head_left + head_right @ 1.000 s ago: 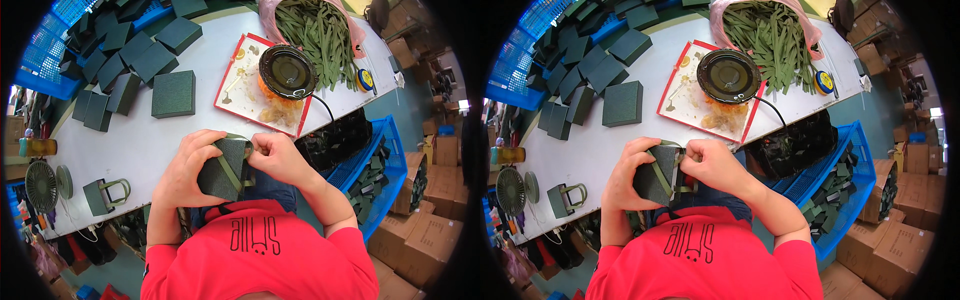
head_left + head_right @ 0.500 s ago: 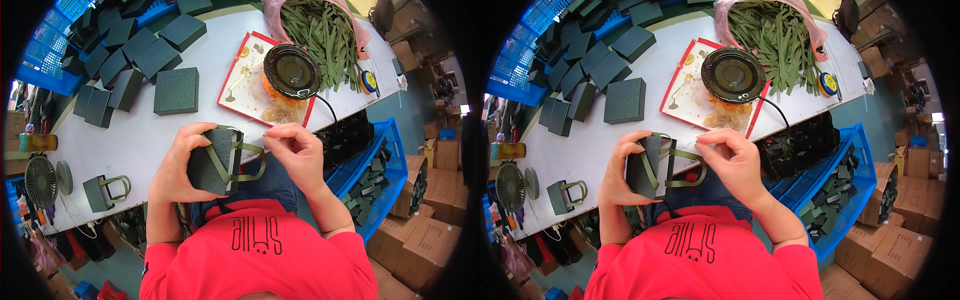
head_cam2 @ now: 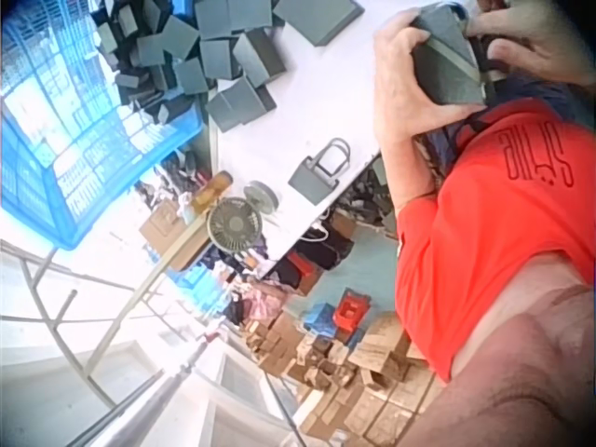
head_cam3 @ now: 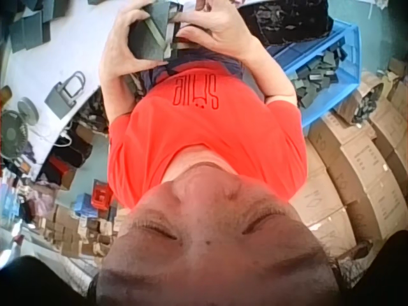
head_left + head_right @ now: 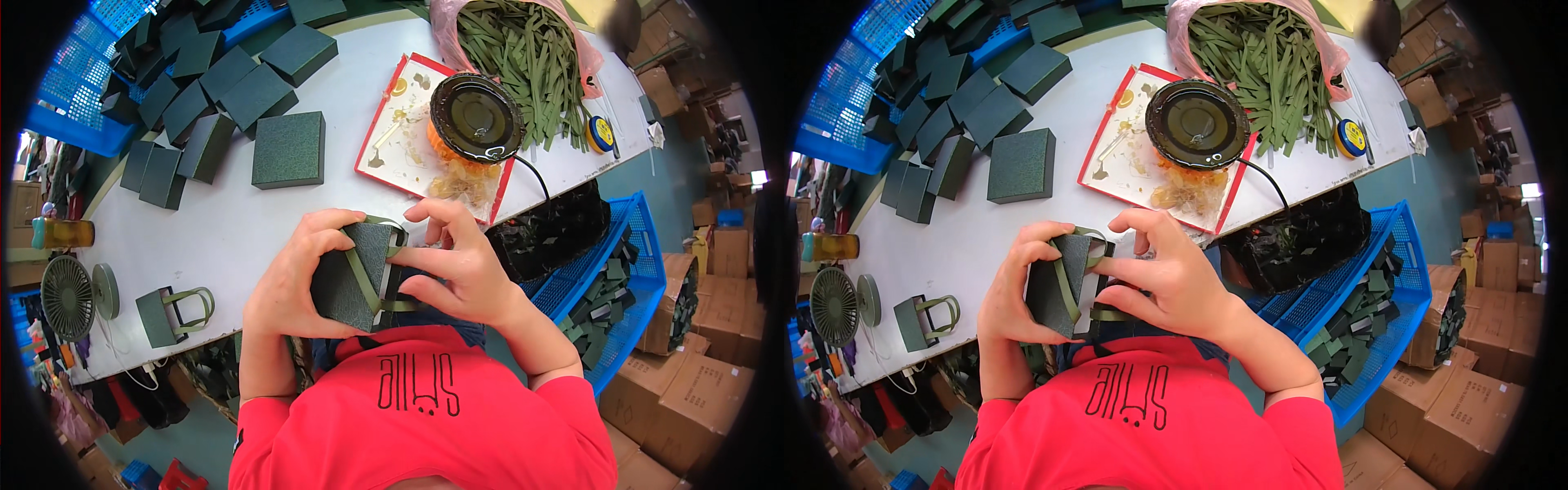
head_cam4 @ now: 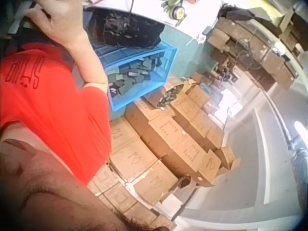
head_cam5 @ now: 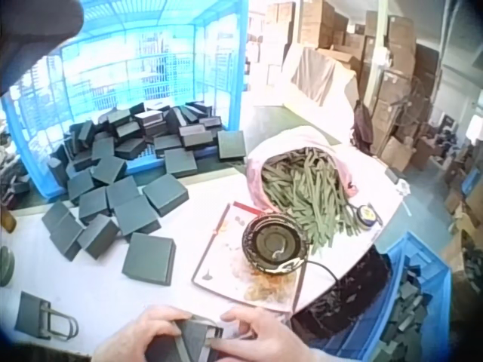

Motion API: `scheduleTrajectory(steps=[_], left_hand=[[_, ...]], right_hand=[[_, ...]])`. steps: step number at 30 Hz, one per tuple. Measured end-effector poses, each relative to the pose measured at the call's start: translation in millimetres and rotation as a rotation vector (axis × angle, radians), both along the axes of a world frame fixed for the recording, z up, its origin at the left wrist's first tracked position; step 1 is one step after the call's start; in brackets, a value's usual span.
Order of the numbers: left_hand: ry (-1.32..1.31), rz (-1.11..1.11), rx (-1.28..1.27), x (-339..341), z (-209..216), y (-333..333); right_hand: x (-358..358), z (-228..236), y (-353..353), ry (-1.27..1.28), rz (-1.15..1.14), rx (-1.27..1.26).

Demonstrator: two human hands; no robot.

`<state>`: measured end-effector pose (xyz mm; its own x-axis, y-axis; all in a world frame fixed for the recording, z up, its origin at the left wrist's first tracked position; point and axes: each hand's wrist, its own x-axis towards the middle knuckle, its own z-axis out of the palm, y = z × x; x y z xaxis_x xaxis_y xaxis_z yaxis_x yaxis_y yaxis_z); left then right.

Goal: The person assembles small green boxes by attaching green ribbon handles. They pick up a box, apply adhesive from a hot glue pot to the ribbon, and press it onto the box. The person repeats this process for multiple boxes, placing finished units into a basket.

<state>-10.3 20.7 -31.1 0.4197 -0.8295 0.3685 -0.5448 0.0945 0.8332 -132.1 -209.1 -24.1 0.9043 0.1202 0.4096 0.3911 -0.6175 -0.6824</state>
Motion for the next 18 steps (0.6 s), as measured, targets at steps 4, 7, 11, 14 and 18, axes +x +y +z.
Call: scheduleTrajectory(steps=[4, 7, 11, 14, 18], left_hand=[[0.000, 0.020, 0.011, -2, 1, 1], [-0.014, 0.036, 0.007, -1, -1, 1], [-0.031, 0.035, 0.004, 0, 0, 1], [-0.009, 0.046, -0.013, -1, -3, 1], [-0.018, 0.051, -0.004, 0, -2, 2]], right_hand=[[1, -12, -7, 0.035, 0.045, 0.391], [-4, -20, 4, 0.057, -0.218, 0.731], [-12, -20, 2, 0.227, -0.398, 0.895], [-13, -16, 3, 0.265, -0.436, 0.894], [-17, -6, -8, 0.358, -0.397, 0.586]])
